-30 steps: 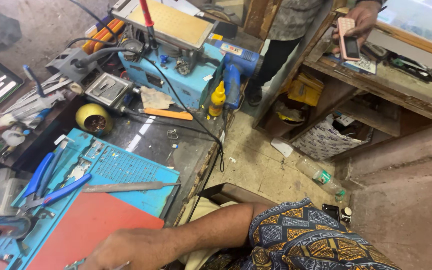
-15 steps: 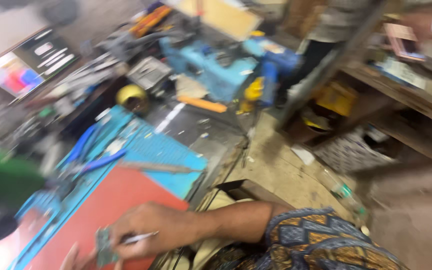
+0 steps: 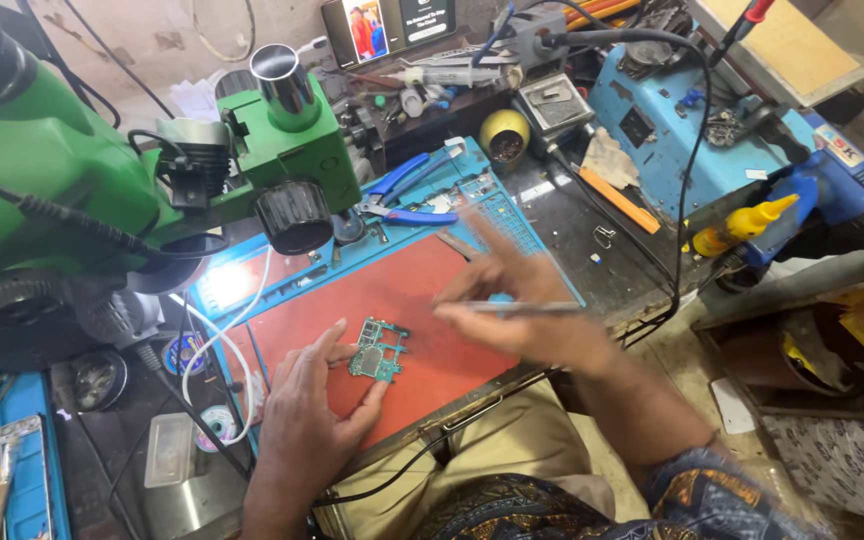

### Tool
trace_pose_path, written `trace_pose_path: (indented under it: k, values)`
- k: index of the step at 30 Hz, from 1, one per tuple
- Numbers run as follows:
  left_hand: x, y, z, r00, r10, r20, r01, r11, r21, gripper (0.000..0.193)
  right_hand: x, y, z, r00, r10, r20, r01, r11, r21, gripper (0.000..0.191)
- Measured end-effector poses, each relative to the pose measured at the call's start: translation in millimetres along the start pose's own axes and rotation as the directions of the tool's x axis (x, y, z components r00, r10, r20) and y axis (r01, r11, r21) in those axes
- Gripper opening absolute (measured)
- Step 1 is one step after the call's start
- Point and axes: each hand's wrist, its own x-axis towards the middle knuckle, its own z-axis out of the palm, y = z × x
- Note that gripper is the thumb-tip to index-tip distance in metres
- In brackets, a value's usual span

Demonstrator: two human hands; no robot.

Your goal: The person holds a small green circuit board on a red mat and works on it with a handheld tool, steadying the board with the other hand and repositioning it repeatedly while working on different spots on the board.

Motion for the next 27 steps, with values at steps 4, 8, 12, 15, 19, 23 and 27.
trace_pose_path:
  k: [4, 8, 12, 15, 19, 23, 27]
  values:
    - [-6.3, 3.3, 1.5, 1.000, 0.002, -0.002, -0.002, 1.000, 0.016, 0.077, 17.7, -48.3, -59.5, 0.957, -0.288, 0.021, 0.288, 0.958, 0.017, 0.107]
    - [-12.5, 6.6, 3.3, 1.000, -0.020, 0.010, 0.020, 1.000, 0.013, 0.076, 34.9, -86.3, -90.0, 0.937, -0.348, -0.031, 0.348, 0.937, -0.012, 0.098]
    - [-13.6, 7.5, 1.5, 1.000, 0.012, -0.002, -0.012, 1.000, 0.010, 0.078, 29.0, -95.5, -84.2, 0.890, -0.445, -0.098, 0.435, 0.894, -0.105, 0.056]
    - [-13.3, 6.6, -1.2, 1.000, 0.016, 0.000, -0.016, 1.000, 0.001, 0.079, 30.7, -73.2, -55.0, 0.946, -0.316, -0.072, 0.311, 0.948, -0.074, 0.014]
    - [-12.0, 2.0, -6.8, 1.000, 0.005, 0.014, -0.005, 1.000, -0.016, 0.078, 11.5, -28.0, 16.7, 0.985, 0.159, 0.067, -0.166, 0.978, 0.124, 0.019]
    - [-6.1, -5.2, -6.0, 1.000, 0.022, 0.006, -0.022, 1.000, -0.010, 0.079, -8.2, 13.5, 57.4, 0.970, 0.211, 0.122, -0.235, 0.943, 0.236, 0.025]
    - [-7.2, -11.4, -4.9, 1.000, 0.028, 0.004, -0.028, 1.000, -0.005, 0.078, -12.5, 33.3, 73.0, 0.999, -0.036, 0.035, 0.036, 0.999, -0.021, 0.021]
